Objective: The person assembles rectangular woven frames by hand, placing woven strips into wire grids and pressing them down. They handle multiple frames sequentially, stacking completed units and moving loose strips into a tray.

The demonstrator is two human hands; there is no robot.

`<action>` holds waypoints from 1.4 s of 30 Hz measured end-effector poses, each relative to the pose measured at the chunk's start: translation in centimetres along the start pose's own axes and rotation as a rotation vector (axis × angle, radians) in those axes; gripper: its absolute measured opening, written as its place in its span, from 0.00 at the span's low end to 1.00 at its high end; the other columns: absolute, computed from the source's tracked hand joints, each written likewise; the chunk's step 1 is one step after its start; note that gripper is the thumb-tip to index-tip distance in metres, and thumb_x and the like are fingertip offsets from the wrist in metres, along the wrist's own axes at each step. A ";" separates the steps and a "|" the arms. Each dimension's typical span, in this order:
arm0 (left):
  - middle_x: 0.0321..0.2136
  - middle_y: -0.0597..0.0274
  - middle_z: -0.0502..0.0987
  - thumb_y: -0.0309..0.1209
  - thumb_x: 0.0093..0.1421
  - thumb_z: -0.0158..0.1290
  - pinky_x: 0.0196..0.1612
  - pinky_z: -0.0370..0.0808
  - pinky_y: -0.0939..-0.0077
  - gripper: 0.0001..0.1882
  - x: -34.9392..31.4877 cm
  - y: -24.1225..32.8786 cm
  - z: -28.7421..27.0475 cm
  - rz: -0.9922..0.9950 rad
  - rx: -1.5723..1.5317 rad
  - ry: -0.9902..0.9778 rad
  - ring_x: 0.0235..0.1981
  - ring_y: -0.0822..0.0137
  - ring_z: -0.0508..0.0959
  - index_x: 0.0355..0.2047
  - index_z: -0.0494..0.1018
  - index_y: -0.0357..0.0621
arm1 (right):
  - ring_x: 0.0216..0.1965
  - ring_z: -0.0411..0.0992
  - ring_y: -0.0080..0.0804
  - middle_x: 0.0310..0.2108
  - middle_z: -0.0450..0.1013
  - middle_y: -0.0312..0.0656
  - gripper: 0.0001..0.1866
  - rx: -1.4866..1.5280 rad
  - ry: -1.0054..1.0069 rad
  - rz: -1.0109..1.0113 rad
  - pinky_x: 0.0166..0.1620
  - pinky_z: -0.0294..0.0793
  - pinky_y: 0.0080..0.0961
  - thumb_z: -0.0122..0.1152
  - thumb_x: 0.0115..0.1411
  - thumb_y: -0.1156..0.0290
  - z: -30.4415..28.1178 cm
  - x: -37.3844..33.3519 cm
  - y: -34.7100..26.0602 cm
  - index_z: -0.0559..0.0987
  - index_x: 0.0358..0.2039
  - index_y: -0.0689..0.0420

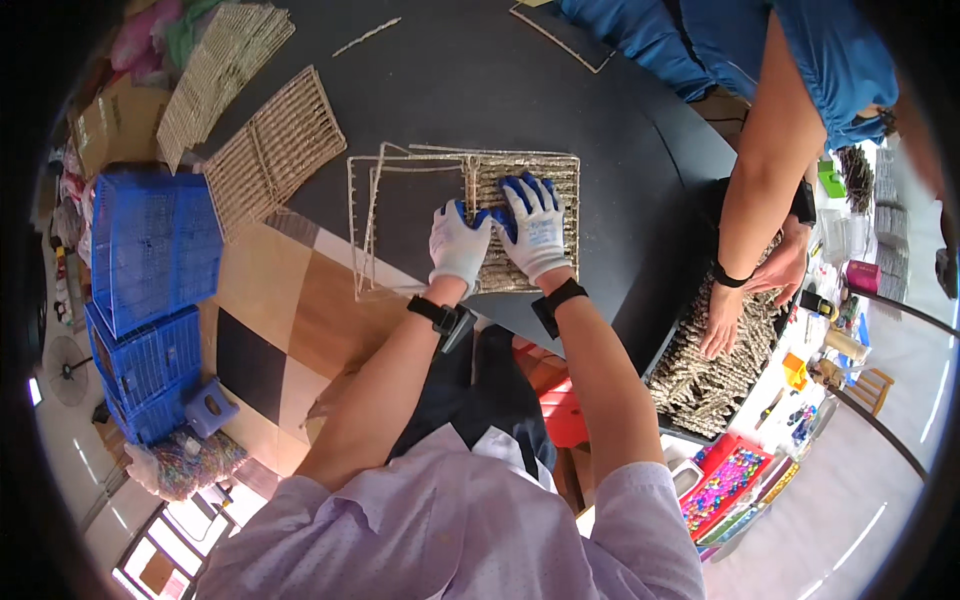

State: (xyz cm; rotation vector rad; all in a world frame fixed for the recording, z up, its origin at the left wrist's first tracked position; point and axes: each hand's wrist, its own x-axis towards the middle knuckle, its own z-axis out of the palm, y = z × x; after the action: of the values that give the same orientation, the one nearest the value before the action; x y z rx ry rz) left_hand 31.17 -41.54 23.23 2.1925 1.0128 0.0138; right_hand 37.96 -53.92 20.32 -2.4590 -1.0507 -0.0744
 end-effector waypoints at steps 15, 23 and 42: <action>0.31 0.61 0.79 0.26 0.53 0.59 0.34 0.75 0.77 0.13 4.7 -3.2 -1.2 -0.276 -0.703 -0.625 0.29 0.70 0.77 0.39 0.76 0.33 | 0.62 0.56 0.47 0.58 0.63 0.45 0.30 -0.097 -0.060 0.070 0.64 0.50 0.50 0.62 0.52 0.57 -0.2 0.7 -1.2 0.68 0.56 0.50; 0.32 0.61 0.80 0.32 0.50 0.64 0.35 0.74 0.73 0.18 3.3 -0.1 -2.9 -0.332 -0.877 -0.573 0.31 0.71 0.77 0.39 0.77 0.35 | 0.61 0.57 0.48 0.56 0.65 0.45 0.29 -0.008 0.011 0.093 0.63 0.51 0.50 0.63 0.51 0.58 -0.7 0.6 -1.0 0.70 0.54 0.50; 0.31 0.51 0.78 0.42 0.48 0.63 0.38 0.73 0.57 0.20 -0.1 1.1 0.0 0.099 -0.042 0.213 0.35 0.49 0.78 0.32 0.72 0.40 | 0.59 0.61 0.42 0.53 0.67 0.42 0.25 -0.002 -0.058 0.121 0.63 0.53 0.46 0.62 0.52 0.57 -0.4 0.6 -0.8 0.72 0.51 0.46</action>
State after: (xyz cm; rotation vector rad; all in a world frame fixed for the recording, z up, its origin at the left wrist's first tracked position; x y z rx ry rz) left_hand 31.78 -42.07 23.96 2.2351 1.0069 0.3170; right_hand 37.84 -53.24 21.14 -2.5340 -0.9226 0.0349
